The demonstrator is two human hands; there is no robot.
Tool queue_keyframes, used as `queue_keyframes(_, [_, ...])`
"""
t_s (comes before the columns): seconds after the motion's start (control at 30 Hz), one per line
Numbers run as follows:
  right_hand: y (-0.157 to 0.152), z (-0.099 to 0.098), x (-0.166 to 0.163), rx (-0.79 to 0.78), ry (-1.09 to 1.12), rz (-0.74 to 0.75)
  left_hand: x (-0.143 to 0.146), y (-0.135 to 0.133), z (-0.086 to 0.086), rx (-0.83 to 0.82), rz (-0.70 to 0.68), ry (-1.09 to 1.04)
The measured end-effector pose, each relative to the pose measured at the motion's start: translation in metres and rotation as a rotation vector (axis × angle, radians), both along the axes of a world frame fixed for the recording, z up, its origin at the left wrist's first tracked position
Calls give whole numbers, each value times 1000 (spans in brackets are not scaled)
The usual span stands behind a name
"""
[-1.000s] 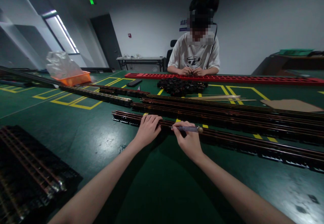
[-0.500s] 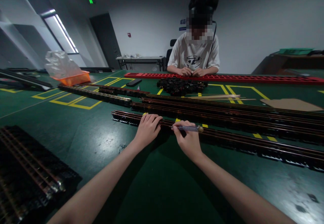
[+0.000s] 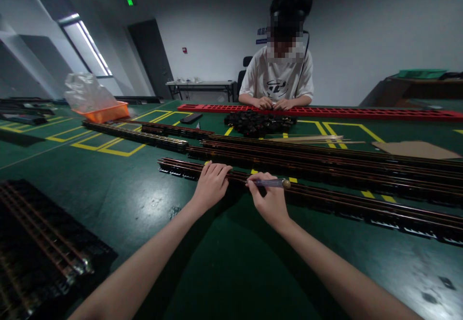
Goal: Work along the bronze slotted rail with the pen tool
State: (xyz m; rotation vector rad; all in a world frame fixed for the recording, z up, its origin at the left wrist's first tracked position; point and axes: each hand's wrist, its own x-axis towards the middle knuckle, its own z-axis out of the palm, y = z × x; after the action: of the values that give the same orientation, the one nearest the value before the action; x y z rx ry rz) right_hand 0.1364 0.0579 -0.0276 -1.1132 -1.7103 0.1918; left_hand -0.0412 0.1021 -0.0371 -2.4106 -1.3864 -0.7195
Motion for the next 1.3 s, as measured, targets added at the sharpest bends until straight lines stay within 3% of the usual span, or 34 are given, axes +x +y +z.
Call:
queue_keyframes(0.47, [-1,0,-1,-9,-53,-21,-1,-1,0,8,11,10])
queue_keyframes(0.67, [1,-2,-1,30,-48,-30,-6,5,-3,-64,-72,-26])
queue_keyframes(0.97, [1,-2,-1,47,-44,-36,-5,1,5,-142,-52,-21])
queue_keyframes(1.3, [1,-1,-1,38,-40,-34,0,2,0,-37,17,39])
